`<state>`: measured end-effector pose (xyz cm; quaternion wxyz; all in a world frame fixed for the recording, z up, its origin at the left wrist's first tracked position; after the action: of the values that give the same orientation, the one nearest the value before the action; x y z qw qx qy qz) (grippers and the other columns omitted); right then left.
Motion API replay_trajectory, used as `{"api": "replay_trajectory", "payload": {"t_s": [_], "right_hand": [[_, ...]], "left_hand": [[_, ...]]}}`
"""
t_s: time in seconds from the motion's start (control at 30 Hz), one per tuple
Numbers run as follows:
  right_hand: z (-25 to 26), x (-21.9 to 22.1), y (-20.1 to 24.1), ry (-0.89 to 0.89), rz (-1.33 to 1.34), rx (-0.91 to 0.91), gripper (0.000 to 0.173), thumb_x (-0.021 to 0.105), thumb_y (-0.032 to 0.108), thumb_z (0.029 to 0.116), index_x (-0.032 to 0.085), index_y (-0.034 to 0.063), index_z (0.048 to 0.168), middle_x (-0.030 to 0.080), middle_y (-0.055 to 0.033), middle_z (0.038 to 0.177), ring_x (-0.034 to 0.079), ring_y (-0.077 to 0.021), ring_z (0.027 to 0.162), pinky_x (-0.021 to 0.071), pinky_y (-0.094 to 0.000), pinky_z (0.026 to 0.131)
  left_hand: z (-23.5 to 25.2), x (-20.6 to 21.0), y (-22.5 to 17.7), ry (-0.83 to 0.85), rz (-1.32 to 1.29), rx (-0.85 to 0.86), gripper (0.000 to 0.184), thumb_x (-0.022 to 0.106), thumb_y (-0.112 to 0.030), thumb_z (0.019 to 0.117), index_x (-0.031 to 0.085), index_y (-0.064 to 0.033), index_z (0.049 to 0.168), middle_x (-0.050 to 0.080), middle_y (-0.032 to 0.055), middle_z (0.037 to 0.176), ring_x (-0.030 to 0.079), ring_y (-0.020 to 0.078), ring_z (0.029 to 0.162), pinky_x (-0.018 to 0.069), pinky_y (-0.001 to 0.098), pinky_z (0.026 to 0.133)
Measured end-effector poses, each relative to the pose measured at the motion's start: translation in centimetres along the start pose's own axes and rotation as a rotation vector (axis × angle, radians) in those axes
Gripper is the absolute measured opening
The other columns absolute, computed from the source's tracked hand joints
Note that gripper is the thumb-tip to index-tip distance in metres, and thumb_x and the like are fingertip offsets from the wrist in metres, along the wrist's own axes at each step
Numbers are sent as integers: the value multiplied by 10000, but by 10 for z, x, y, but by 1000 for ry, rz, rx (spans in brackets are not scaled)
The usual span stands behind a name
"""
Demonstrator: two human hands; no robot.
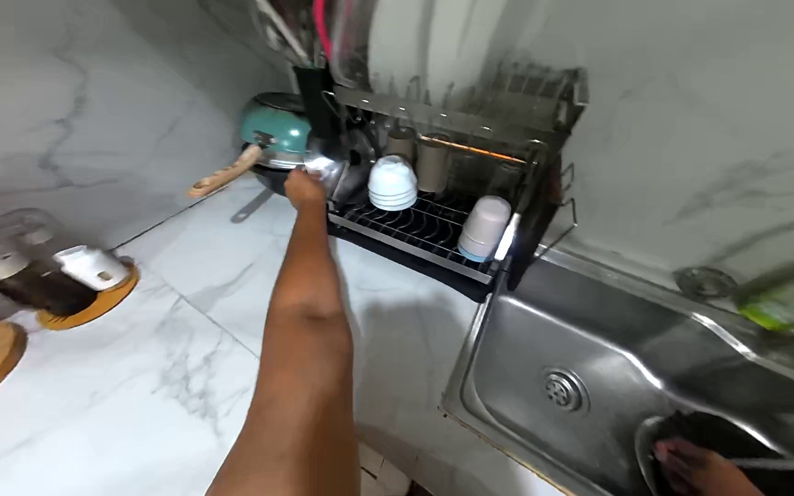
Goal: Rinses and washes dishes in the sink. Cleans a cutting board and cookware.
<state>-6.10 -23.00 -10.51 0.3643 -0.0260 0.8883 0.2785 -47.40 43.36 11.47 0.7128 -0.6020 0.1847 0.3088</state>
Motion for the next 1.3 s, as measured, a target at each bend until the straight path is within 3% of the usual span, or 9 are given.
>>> {"api": "replay_trajectory", "payload": {"t_s": [0.3, 0.53, 0.6, 0.7, 0.8, 0.9, 1.03, 1.1, 1.3], "right_hand": [[-2, -26, -2, -249, 328, 67, 242, 513, 136, 1088, 653, -21, 1208, 717, -186, 968, 708, -248, 758, 598, -433, 713], [-21, -69, 3, -204, 433, 50, 312, 490, 158, 1091, 591, -48, 1302, 663, -185, 1079, 645, -187, 847, 558, -356, 812], [-16, -80, -22, -367, 263, 57, 273, 559, 147, 1064, 649, -33, 1248, 680, -233, 1157, 681, -303, 999, 557, -485, 914], [-5, -91, -65, -513, -100, 176, 508, 630, 270, 1025, 549, -47, 1413, 413, -326, 1537, 400, -528, 1419, 372, -738, 1079], [1, -80, -65, -388, -249, 204, 736, 448, 414, 1090, 222, -69, 1598, 30, -313, 1689, 50, -496, 1568, 187, -703, 1207], [11, -50, -39, -236, -335, -141, 706, 428, 472, 1079, 354, -39, 1561, 197, -299, 1668, 115, -455, 1571, 95, -702, 1224], [2, -40, -76, -55, -451, -515, 734, 478, 537, 1047, 256, 183, 1651, 159, -133, 1726, 76, -364, 1599, 59, -687, 1238], [-7, -74, -124, -168, -401, -315, 862, 490, 704, 969, 260, 228, 1650, 151, -140, 1726, 67, -406, 1591, 66, -745, 1209], [33, -114, -147, -282, -142, 126, 1081, 588, 758, 887, 331, -45, 1565, 325, -351, 1587, 333, -510, 1477, 321, -667, 1172]], "left_hand": [[-120, -20, -26, -453, -489, 418, 366, 465, -114, 1046, 508, 133, 1312, 597, 277, 1220, 616, 254, 1041, 506, 330, 928], [-403, 78, -104, 163, -498, 1355, 215, 563, -169, 977, 680, 11, 964, 677, 166, 909, 669, 241, 834, 572, 357, 740], [-486, 119, -126, 524, -282, 1458, 225, 585, -197, 971, 742, -37, 964, 702, 125, 880, 712, 260, 800, 603, 411, 684], [-572, 199, -155, 1321, 235, 986, 377, 523, -288, 1076, 665, 10, 1257, 671, 224, 1219, 650, 360, 1166, 508, 550, 1018], [-628, 262, -152, 1514, 407, 543, 576, 380, -426, 1117, 599, 68, 1313, 607, 289, 1318, 608, 388, 1228, 460, 561, 1054], [-659, 293, -139, 1541, 183, 132, 639, 294, -479, 1124, 512, 31, 1444, 533, 283, 1442, 542, 386, 1325, 429, 566, 1101], [-662, 313, -116, 1507, 8, -250, 662, 349, -581, 1084, 512, -52, 1447, 586, 255, 1355, 613, 381, 1198, 524, 585, 963], [-666, 313, -114, 1527, 7, -250, 725, 344, -665, 1046, 527, -98, 1460, 583, 239, 1393, 597, 395, 1245, 506, 629, 979], [-665, 288, -137, 1509, 145, -51, 812, 608, -675, 937, 573, -10, 1402, 596, 238, 1384, 591, 360, 1274, 478, 572, 1052]]}}
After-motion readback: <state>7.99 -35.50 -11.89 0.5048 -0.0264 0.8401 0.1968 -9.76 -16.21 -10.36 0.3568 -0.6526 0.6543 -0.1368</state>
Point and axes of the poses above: each hand's wrist, its own z-axis towards the middle knuckle, its own x-axis out of the palm, y = z × x, the point moved 3 cm from there along z, towards the middle knuckle
